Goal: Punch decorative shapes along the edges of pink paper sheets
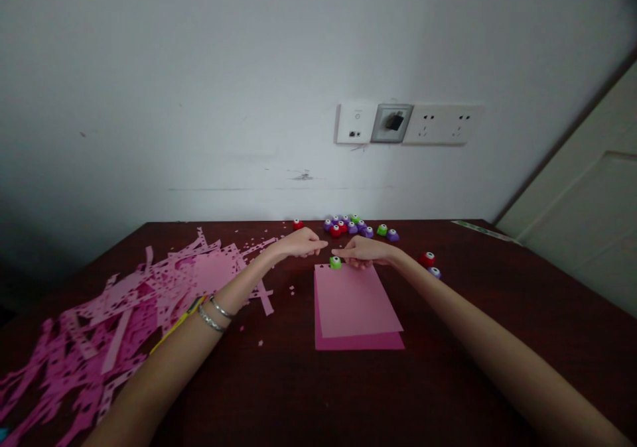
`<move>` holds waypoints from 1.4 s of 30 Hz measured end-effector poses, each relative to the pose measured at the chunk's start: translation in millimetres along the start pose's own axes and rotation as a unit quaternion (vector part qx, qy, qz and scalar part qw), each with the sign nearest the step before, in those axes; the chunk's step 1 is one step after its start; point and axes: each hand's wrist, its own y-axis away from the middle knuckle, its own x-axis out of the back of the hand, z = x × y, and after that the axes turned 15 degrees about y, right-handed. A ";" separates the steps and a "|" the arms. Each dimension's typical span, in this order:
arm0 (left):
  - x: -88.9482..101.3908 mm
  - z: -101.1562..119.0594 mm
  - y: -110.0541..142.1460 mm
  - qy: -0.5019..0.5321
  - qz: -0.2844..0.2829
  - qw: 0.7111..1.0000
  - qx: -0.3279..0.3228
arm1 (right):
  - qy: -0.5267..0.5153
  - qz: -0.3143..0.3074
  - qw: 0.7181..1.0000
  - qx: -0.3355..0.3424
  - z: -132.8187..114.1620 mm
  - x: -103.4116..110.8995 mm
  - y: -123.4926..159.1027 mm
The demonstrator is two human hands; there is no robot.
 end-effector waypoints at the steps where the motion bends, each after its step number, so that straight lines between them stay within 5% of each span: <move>1: -0.3 -0.1 0.1 0.008 -0.004 1.000 0.007 | -0.002 -0.008 1.000 -0.004 -0.6 -0.5 -1.6; 6: -5.5 6.9 0.4 0.043 -0.030 0.998 0.043 | -0.021 -0.043 0.999 -0.002 1.8 -2.8 -8.3; 11: -10.6 17.4 -10.7 0.042 -0.116 0.987 0.101 | -0.055 -0.086 0.994 -0.035 5.4 -4.1 -11.8; 20: -5.4 5.6 -43.9 0.024 -0.229 0.964 0.137 | -0.082 -0.106 0.989 -0.067 2.2 -7.0 -15.2; 31: -15.5 7.5 -36.1 0.038 -0.172 0.971 0.162 | -0.049 -0.080 0.993 -0.076 -15.4 -4.3 -10.6; 42: -22.9 11.7 -17.6 -0.005 -0.069 0.994 0.086 | -0.057 -0.021 0.996 -0.063 -8.4 -12.1 -5.5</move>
